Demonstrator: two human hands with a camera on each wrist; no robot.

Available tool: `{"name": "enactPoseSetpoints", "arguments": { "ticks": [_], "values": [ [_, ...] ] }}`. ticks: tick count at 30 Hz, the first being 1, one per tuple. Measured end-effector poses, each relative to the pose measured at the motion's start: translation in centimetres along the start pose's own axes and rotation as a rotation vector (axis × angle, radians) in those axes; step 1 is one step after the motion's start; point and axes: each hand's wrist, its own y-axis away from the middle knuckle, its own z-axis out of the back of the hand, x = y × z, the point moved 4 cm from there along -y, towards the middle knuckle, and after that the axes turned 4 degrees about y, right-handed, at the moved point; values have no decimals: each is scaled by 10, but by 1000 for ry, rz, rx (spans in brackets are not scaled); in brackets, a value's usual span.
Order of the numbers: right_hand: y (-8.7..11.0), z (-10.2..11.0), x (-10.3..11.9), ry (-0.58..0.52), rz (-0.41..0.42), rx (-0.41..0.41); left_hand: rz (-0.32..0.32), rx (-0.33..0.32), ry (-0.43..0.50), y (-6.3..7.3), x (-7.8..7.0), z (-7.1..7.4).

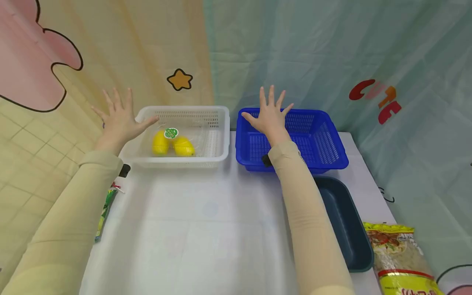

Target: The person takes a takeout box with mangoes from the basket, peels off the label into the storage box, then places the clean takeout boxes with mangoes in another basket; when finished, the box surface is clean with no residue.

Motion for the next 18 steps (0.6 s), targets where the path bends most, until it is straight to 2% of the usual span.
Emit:
{"name": "enactPoseSetpoints", "arguments": {
  "ticks": [5,10,18],
  "values": [
    [1,-6,14,-19,29,4,17,-8,12,3,2,0],
    [-1,-17,33,-17,68,18,33,-7,112,12,8,-3],
    [2,-42,68,-50,143,69,84,52,247,34,36,-16]
  ]
}}
